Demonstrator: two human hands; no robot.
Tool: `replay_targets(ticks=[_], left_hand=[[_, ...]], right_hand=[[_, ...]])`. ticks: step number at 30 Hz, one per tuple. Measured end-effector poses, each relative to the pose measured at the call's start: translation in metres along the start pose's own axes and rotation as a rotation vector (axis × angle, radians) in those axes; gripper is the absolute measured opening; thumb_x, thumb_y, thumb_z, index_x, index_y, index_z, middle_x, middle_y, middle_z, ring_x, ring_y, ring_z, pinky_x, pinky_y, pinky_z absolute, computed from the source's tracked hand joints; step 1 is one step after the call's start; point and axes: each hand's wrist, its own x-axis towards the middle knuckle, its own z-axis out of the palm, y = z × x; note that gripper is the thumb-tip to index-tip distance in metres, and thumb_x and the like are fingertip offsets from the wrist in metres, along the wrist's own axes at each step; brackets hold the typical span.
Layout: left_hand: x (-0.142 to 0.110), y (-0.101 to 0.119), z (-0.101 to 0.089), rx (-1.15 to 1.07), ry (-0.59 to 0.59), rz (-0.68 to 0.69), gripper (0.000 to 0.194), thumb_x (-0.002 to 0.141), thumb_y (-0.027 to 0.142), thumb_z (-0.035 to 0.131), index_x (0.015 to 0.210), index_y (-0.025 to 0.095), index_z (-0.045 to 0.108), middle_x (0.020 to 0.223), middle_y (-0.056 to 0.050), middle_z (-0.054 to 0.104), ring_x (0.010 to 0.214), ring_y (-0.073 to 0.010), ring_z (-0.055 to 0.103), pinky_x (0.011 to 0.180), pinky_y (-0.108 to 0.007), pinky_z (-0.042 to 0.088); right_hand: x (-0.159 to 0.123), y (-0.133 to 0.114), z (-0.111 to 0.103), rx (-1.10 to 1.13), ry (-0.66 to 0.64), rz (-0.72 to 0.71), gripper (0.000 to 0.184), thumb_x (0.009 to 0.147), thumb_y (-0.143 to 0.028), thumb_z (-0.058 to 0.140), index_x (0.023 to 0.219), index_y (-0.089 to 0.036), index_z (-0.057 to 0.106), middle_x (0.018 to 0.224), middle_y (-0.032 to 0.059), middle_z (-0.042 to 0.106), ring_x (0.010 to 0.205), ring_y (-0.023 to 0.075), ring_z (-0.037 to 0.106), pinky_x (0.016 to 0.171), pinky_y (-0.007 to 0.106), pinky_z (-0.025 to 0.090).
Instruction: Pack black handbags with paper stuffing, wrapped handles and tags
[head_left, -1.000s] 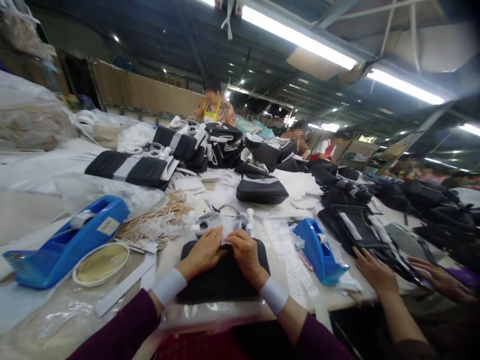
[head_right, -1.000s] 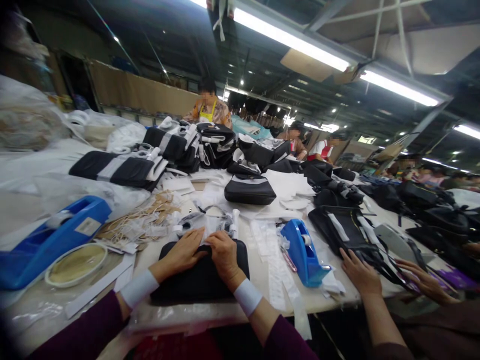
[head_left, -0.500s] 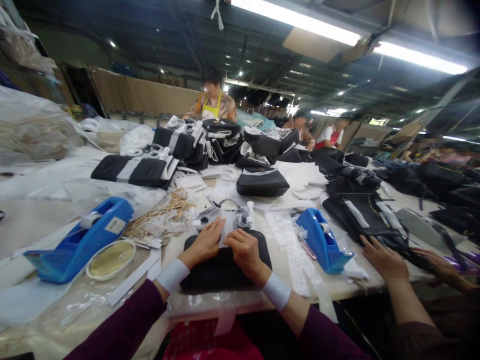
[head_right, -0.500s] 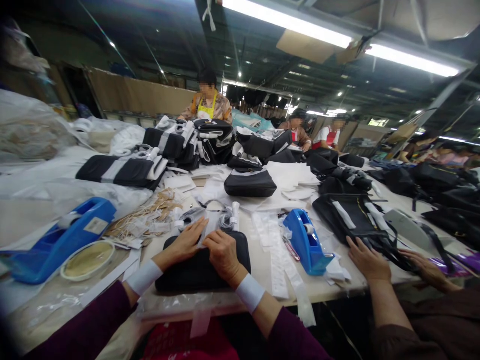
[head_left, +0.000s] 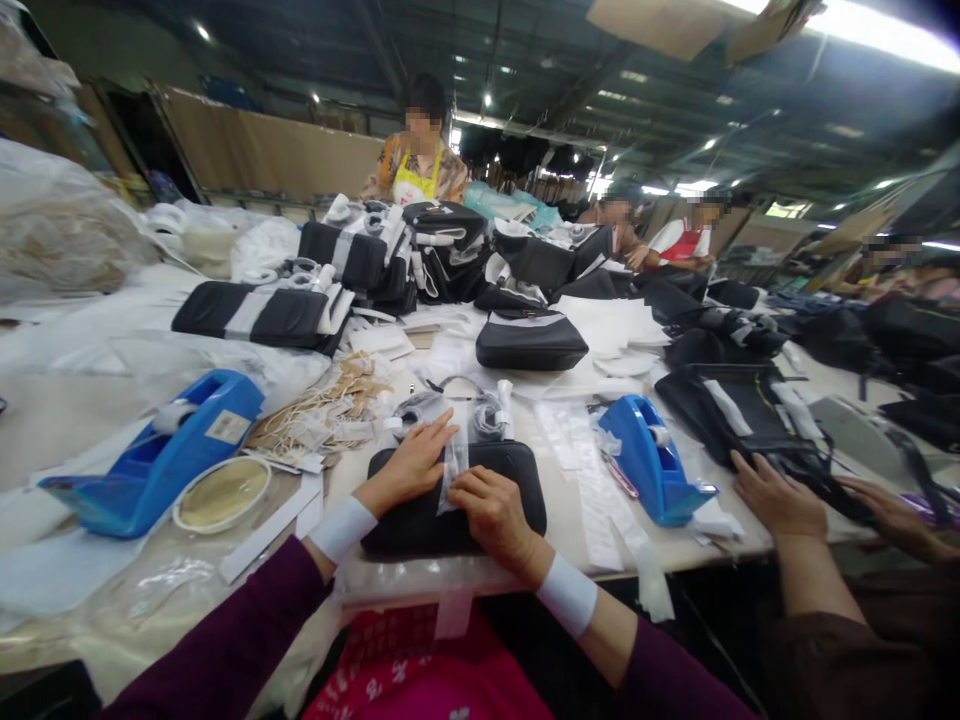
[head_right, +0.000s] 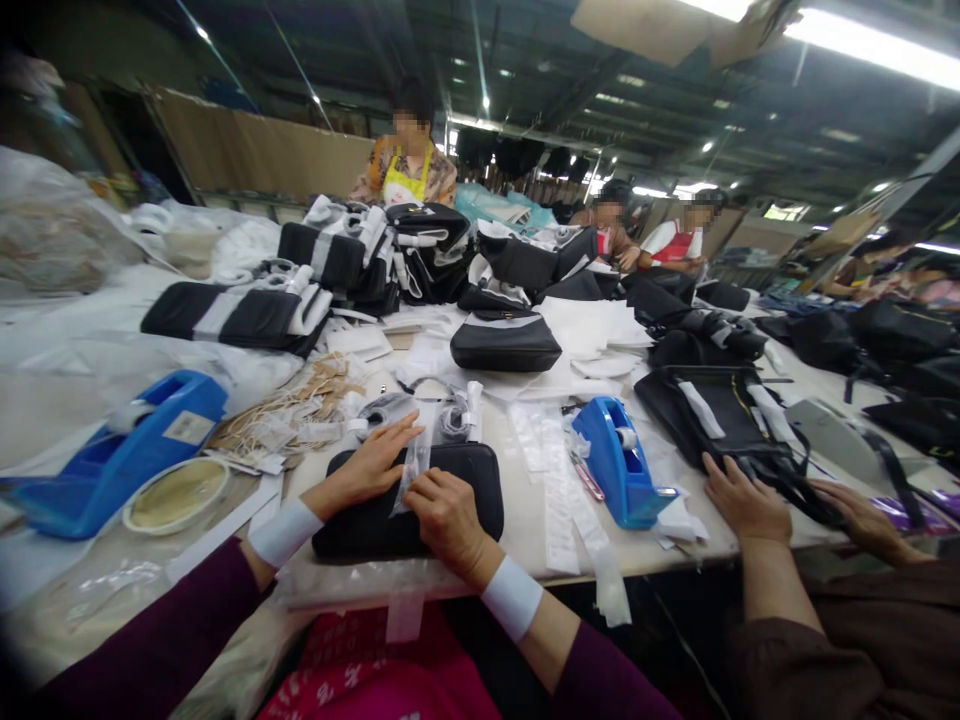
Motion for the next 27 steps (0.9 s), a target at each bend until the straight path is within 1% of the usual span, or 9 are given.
replay_targets(ticks=[7,10,12,14,16,20,24,26,27], left_hand=[[-0.003,-0.005,-0.006,-0.076,-0.028,0.064,0.051,0.080,0.006,0.048,0.130,0.018,0.050,0.150,-0.012,0.041,0.140,-0.0227,0.034,0.117,-0.048,0.025],[-0.005,-0.006,-0.006,-0.097,0.006,0.078,0.046,0.081,0.004,0.049,0.125,0.017,0.054,0.151,-0.012,0.040,0.143,-0.0241,0.030,0.118,-0.050,0.024],[-0.006,-0.005,-0.007,-0.110,0.036,0.096,0.043,0.081,0.004,0.049,0.121,0.017,0.056,0.151,-0.012,0.039,0.144,-0.0238,0.026,0.118,-0.050,0.024],[-0.008,-0.004,-0.007,-0.124,0.062,0.121,0.039,0.083,0.004,0.047,0.118,0.017,0.058,0.149,-0.011,0.042,0.144,-0.0225,0.027,0.118,-0.049,0.025],[-0.010,-0.003,-0.005,-0.137,0.080,0.153,0.038,0.084,0.003,0.045,0.117,0.017,0.058,0.146,-0.011,0.047,0.142,-0.0207,0.032,0.118,-0.047,0.029],[-0.017,-0.004,0.002,-0.135,0.090,0.220,0.041,0.087,0.002,0.039,0.119,0.017,0.059,0.137,-0.010,0.056,0.135,-0.0189,0.042,0.115,-0.044,0.034],[-0.027,0.000,0.002,-0.051,0.092,0.272,0.048,0.085,0.001,0.039,0.128,0.016,0.056,0.139,-0.011,0.055,0.132,-0.0200,0.046,0.114,-0.042,0.037],[-0.034,0.006,-0.002,0.035,0.080,0.298,0.053,0.084,0.002,0.041,0.134,0.015,0.051,0.143,-0.010,0.051,0.134,-0.0205,0.044,0.114,-0.041,0.038],[-0.037,0.010,-0.004,0.083,0.069,0.310,0.054,0.083,0.003,0.043,0.136,0.014,0.049,0.145,-0.010,0.048,0.136,-0.0211,0.042,0.114,-0.040,0.037]], right_hand=[[0.000,-0.001,0.000,0.003,-0.050,-0.028,0.025,0.095,-0.011,0.045,0.086,-0.018,0.067,0.085,0.0051,0.066,0.085,0.0167,0.055,0.073,0.029,0.044],[-0.001,-0.002,0.000,0.001,-0.068,-0.031,0.022,0.094,-0.011,0.048,0.086,-0.018,0.068,0.086,0.0058,0.066,0.086,0.0173,0.055,0.073,0.029,0.045],[-0.003,-0.004,-0.001,0.008,-0.070,-0.029,0.022,0.093,-0.010,0.048,0.087,-0.018,0.068,0.089,0.0063,0.066,0.090,0.0177,0.055,0.076,0.029,0.047],[-0.005,-0.006,-0.001,0.020,-0.058,-0.024,0.023,0.093,-0.009,0.047,0.090,-0.018,0.068,0.094,0.0068,0.066,0.094,0.0182,0.056,0.081,0.031,0.048],[-0.007,-0.007,0.000,0.028,-0.044,-0.011,0.023,0.094,-0.009,0.046,0.092,-0.017,0.068,0.097,0.0074,0.066,0.095,0.0187,0.056,0.082,0.032,0.049],[-0.012,-0.011,-0.001,0.027,-0.029,0.009,0.024,0.095,-0.011,0.044,0.096,-0.016,0.068,0.097,0.0089,0.065,0.097,0.0202,0.055,0.084,0.034,0.051],[-0.017,-0.018,-0.003,-0.014,-0.006,0.003,0.022,0.092,-0.015,0.051,0.108,-0.015,0.065,0.099,0.0092,0.066,0.104,0.0238,0.056,0.099,0.043,0.049],[-0.020,-0.018,0.001,-0.051,0.053,-0.012,0.023,0.092,-0.018,0.051,0.110,-0.016,0.065,0.099,0.0086,0.067,0.102,0.0246,0.058,0.099,0.046,0.049],[-0.020,-0.016,0.006,-0.073,0.114,-0.045,0.023,0.093,-0.021,0.050,0.109,-0.016,0.065,0.098,0.0086,0.068,0.099,0.0247,0.060,0.096,0.045,0.052]])
